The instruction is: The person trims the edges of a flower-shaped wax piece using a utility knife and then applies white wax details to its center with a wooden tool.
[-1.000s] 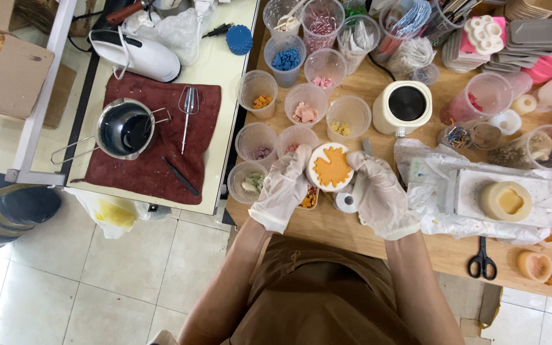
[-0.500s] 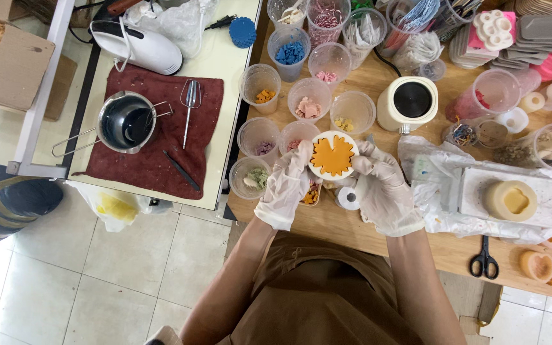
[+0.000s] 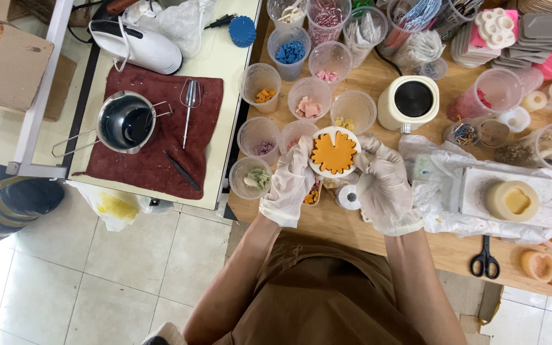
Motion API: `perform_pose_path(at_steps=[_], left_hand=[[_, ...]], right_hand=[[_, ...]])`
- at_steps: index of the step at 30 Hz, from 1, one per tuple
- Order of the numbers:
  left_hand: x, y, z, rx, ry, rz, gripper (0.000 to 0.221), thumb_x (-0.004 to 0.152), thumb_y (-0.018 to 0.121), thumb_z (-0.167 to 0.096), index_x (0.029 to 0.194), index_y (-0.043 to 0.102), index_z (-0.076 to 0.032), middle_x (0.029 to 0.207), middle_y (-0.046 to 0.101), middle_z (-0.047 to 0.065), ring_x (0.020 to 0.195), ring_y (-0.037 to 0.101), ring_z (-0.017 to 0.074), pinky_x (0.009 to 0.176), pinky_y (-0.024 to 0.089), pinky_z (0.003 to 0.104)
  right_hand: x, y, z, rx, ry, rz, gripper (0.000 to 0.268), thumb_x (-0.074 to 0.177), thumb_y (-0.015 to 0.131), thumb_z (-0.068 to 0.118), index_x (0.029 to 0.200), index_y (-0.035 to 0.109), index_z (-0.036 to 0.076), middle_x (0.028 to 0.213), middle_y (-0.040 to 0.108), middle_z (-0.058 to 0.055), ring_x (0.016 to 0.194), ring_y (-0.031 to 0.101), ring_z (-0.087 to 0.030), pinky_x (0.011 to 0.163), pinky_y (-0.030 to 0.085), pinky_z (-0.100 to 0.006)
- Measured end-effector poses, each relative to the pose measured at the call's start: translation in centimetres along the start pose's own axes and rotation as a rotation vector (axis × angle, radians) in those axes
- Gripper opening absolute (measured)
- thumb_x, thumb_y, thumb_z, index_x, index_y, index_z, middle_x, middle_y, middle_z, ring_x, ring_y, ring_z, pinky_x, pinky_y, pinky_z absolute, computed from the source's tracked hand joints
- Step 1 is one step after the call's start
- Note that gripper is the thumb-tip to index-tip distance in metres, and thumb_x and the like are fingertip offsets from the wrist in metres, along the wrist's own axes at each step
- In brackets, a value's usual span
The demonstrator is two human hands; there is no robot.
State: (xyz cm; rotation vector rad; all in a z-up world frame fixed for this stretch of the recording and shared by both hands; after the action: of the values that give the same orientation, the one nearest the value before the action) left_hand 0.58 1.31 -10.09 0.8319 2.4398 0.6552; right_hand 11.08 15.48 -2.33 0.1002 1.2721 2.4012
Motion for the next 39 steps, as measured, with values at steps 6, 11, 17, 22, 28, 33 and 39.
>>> perform_pose_path(at_steps=[6, 11, 17, 22, 28, 33, 39], left_hand=[[0.3, -0.7, 0.2, 1.402, 0.843, 0.009, 0.059, 0.097, 0.067, -0.014, 0.145, 0.041, 0.008, 0.133, 0.062, 0.022, 0.113, 0.064, 0.0348, 0.097, 0.054, 0.036], [1.5, -0.9, 0.7, 0.689, 0.235, 0.008, 0.037, 0.116, 0.046, -0.028, 0.131, 0.059, 0.003, 0.120, 0.070, 0.018, 0.106, 0.068, 0.0266, 0.102, 0.055, 0.035], [0.4, 1.2, -0.9, -0.387, -0.112, 0.051, 0.045, 0.106, 0.053, -0.032, 0.141, 0.051, -0.003, 0.138, 0.060, 0.009, 0.124, 0.060, 0.0171, 0.104, 0.052, 0.033], [-0.2, 1.1, -2.5, 0.282, 0.037, 0.059, 0.051, 0.103, 0.058, -0.027, 0.146, 0.045, -0.002, 0.140, 0.058, 0.010, 0.124, 0.060, 0.0158, 0.103, 0.051, 0.032], [1.4, 0.7, -1.4, -0.580, -0.339, 0.175, 0.037, 0.109, 0.054, -0.029, 0.136, 0.056, -0.004, 0.134, 0.063, 0.010, 0.122, 0.062, 0.0212, 0.106, 0.052, 0.038], [1.9, 0.3, -1.3, -0.600, -0.385, 0.180, 0.031, 0.105, 0.056, -0.027, 0.130, 0.061, -0.008, 0.131, 0.066, 0.007, 0.122, 0.062, 0.0211, 0.108, 0.052, 0.041], [1.3, 2.8, -3.3, -0.489, -0.315, 0.252, 0.031, 0.112, 0.060, -0.029, 0.133, 0.061, -0.007, 0.129, 0.065, 0.008, 0.116, 0.062, 0.0224, 0.097, 0.051, 0.040]], right_hand=[[-0.1, 1.0, 0.2, -0.021, 0.004, -0.045, 0.041, 0.086, 0.074, 0.001, 0.125, 0.061, -0.006, 0.086, 0.062, 0.000, 0.081, 0.061, -0.010, 0.098, 0.056, -0.041], [-0.1, 1.0, 0.2, 0.037, -0.009, -0.002, 0.042, 0.088, 0.079, 0.005, 0.126, 0.062, -0.004, 0.091, 0.066, -0.003, 0.081, 0.062, -0.010, 0.100, 0.056, -0.041], [-0.4, 0.3, -0.1, -0.009, 0.049, 0.015, 0.044, 0.086, 0.083, 0.005, 0.125, 0.063, -0.002, 0.111, 0.071, -0.006, 0.084, 0.062, -0.009, 0.090, 0.054, -0.030], [-0.3, 0.5, -0.2, 0.066, 0.074, 0.086, 0.039, 0.087, 0.081, -0.001, 0.123, 0.067, -0.004, 0.117, 0.072, -0.011, 0.095, 0.066, -0.013, 0.088, 0.052, -0.026], [-0.4, 1.2, -0.5, -0.156, 0.075, -0.017, 0.033, 0.083, 0.078, -0.007, 0.115, 0.070, -0.002, 0.112, 0.074, -0.011, 0.101, 0.070, -0.018, 0.092, 0.056, -0.034], [-0.7, 1.7, -0.5, -0.193, 0.031, -0.022, 0.028, 0.086, 0.073, -0.011, 0.113, 0.069, -0.002, 0.112, 0.074, -0.008, 0.102, 0.069, -0.016, 0.094, 0.056, -0.032], [-0.7, 2.8, 0.3, -0.496, -0.089, -0.231, 0.020, 0.092, 0.067, -0.005, 0.111, 0.070, -0.002, 0.107, 0.074, -0.004, 0.095, 0.065, -0.013, 0.087, 0.055, -0.030]])
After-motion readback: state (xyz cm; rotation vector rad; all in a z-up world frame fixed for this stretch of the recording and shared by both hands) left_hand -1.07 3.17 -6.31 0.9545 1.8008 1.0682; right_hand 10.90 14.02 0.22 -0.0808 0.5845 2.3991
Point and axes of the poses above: each hand's wrist, its own x-axis towards the middle knuckle, its own y-axis out of the palm, z = x × y, the point moved 4 cm from there along x, towards the middle knuckle
